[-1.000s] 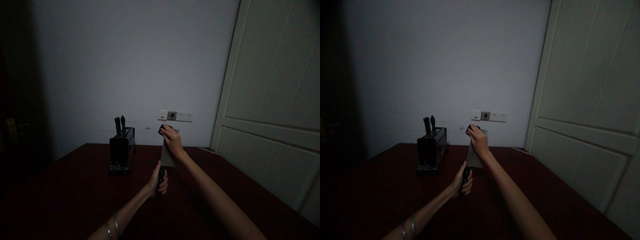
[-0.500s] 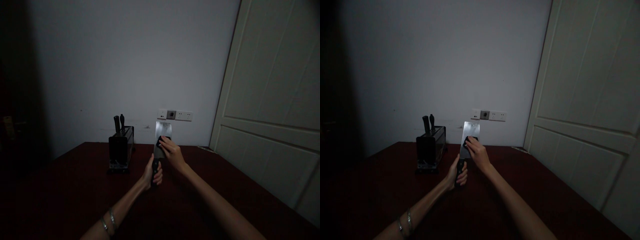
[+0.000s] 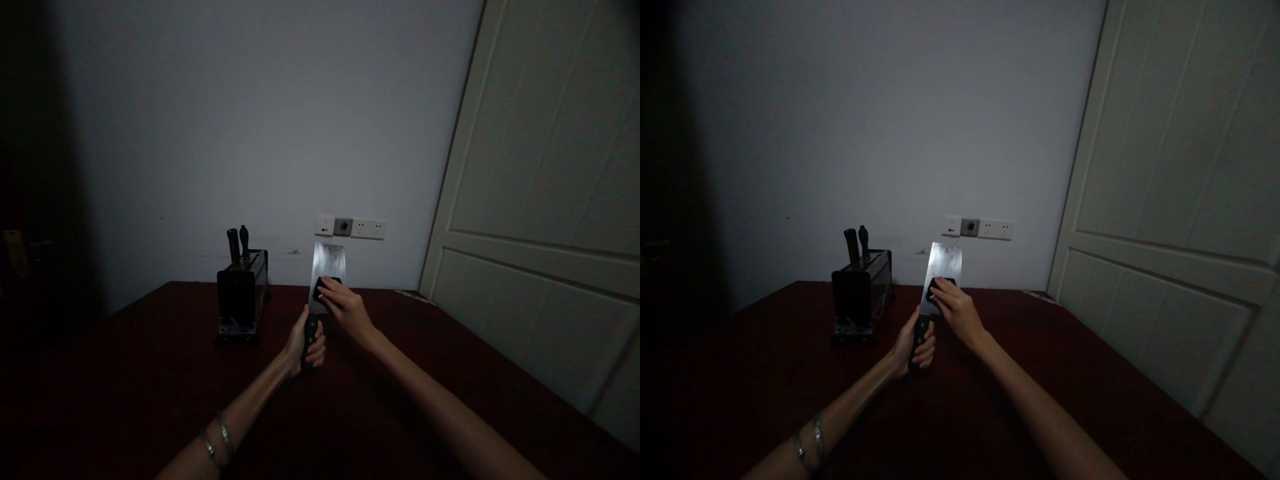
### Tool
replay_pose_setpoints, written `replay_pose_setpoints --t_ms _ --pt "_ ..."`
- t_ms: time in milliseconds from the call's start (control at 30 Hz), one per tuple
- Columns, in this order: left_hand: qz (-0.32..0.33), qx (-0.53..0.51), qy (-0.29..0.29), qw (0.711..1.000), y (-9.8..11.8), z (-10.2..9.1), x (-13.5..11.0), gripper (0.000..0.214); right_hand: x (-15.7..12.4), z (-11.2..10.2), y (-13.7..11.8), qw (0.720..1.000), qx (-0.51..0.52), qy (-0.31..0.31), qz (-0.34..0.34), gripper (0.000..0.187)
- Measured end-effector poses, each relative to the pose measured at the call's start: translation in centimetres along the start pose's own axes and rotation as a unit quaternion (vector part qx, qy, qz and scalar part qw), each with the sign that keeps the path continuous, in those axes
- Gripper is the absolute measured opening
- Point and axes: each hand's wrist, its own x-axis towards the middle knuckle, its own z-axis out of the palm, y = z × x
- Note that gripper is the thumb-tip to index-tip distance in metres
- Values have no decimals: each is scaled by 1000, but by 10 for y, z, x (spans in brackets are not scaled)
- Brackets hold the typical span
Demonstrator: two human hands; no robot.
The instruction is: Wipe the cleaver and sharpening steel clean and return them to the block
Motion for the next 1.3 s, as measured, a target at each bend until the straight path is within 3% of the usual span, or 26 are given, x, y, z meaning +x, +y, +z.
replay_pose_setpoints --t_ms 167,333,467,700,933,1167,1300 --pt "-2 -4 -8 1000 5 -1 0 60 -20 -1 -10 998 30 -45 -12 31" --pt "17 14 -32 999 9 3 -3 46 -9 -23 6 999 15 -35 -1 29" --pt "31 61 -8 998 4 5 -4 28 -2 -24 3 997 26 -66 -22 27" --pt "45 126 38 990 -3 13 -6 30 15 -11 -18 980 48 -170 -95 28" --pt "69 122 50 989 8 8 -6 36 10 -34 -7 982 28 -166 -82 29" --pt "50 154 65 985 2 13 -6 38 10 -20 -14 980 27 -170 -100 30" --pt "46 162 60 984 3 13 -6 37 11 -25 -14 976 22 -190 -106 32"
